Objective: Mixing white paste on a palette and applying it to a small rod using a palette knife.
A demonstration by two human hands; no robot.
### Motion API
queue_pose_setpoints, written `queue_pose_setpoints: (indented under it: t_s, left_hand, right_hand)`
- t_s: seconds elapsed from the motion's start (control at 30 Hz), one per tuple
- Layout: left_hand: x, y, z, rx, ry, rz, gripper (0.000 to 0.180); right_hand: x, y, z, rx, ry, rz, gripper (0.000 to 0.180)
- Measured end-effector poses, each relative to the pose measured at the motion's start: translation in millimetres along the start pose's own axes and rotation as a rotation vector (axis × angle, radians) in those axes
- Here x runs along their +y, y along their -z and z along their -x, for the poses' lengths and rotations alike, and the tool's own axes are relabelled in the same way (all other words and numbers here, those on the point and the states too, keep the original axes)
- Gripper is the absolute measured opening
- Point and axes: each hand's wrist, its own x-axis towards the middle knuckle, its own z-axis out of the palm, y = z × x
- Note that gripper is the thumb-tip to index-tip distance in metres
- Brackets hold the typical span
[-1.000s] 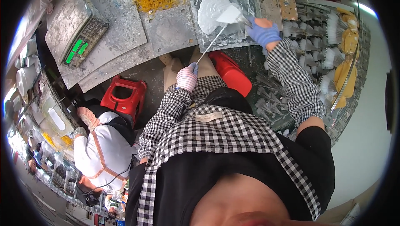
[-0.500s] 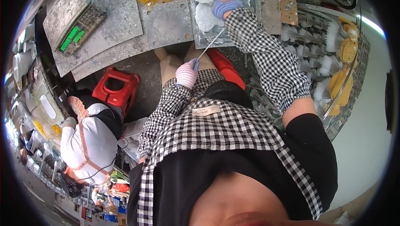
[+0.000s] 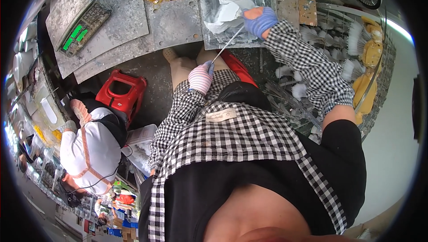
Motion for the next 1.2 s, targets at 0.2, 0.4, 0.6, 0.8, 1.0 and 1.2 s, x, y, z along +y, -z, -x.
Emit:
queue_pose_setpoints:
  t_s: [0.2,0.4,0.6,0.8,1.0,1.2]
  left_hand:
    - [3,-7,4,0.008,-0.029,0.017,0.033]
    - [4,-11,5,0.019,-0.027,0.016,0.032]
    - [1,-16,6,0.064,-0.052,-0.008,0.031]
    - [-3,-21,8,0.081,-0.085,-0.023,0.032]
    - [-1,-21,11,0.075,-0.108,-0.037,0.032]
    - [6,-15,16,0.097,-0.14,-0.062,0.03]
  right_hand:
    - [-25,5,-5,-0.004,0.084,-0.018,0.027]
    - [-47,-13,-14,-0.012,0.063,-0.04,0.024]
    - [-28,-44,-2,0.109,0.261,0.129,0.02]
    - [28,-31,-14,0.029,0.269,0.364,0.02]
    - [0,-6,7,-0.006,0.327,0.449,0.028]
    - [-19,-32,-7,-0.044,0.48,0.401,0.029]
